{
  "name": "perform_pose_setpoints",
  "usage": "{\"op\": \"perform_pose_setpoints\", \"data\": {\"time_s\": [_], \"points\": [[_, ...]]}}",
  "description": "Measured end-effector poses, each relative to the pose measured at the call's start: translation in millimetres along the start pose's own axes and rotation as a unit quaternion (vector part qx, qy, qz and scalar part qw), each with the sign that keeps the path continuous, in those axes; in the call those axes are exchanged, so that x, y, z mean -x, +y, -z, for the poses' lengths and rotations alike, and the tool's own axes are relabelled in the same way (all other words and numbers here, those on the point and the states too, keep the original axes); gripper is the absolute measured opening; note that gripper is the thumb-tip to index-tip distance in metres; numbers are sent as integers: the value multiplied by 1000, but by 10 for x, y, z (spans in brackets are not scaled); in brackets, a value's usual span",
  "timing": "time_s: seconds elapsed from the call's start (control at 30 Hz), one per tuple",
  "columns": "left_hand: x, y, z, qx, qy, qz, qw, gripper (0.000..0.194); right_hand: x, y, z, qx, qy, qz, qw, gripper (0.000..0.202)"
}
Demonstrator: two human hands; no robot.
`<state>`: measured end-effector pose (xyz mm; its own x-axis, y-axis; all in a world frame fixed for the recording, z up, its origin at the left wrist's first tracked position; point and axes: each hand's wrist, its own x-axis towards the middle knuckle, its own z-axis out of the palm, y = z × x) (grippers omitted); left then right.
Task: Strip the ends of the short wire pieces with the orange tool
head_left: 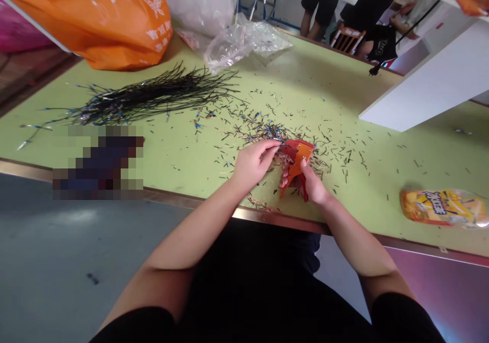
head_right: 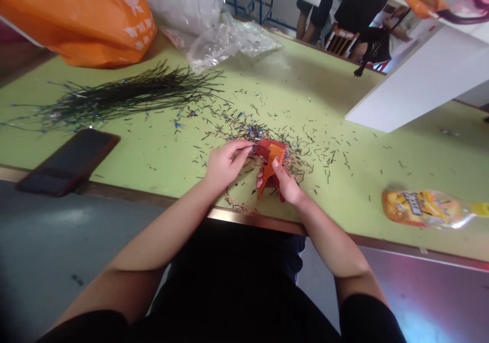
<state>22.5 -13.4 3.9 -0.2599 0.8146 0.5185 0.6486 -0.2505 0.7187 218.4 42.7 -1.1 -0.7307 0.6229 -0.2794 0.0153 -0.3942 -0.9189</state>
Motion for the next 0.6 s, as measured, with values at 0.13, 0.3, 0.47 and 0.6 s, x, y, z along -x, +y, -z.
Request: {"op": "perform_pose_setpoints", "data": {"time_s": [0.13, 0.3, 0.47, 0.6], "points": [[-9, -31, -5, -4, 8, -33, 999, 19, -3, -2, -6, -18, -21, 2, 1000, 65], [-13, -78, -12, -6, 13, -57, 998, 19, 3, -24, -4, -21, -39, -18, 999, 66], [-9, -82, -1, -9, 5, -45, 999, 18, 19, -61, -13, -5, -37, -26, 999, 64], [-19, -98, 24, -38, -11, -56, 998, 20, 11, -78, -21, 9, -26, -28, 999, 66]]}}
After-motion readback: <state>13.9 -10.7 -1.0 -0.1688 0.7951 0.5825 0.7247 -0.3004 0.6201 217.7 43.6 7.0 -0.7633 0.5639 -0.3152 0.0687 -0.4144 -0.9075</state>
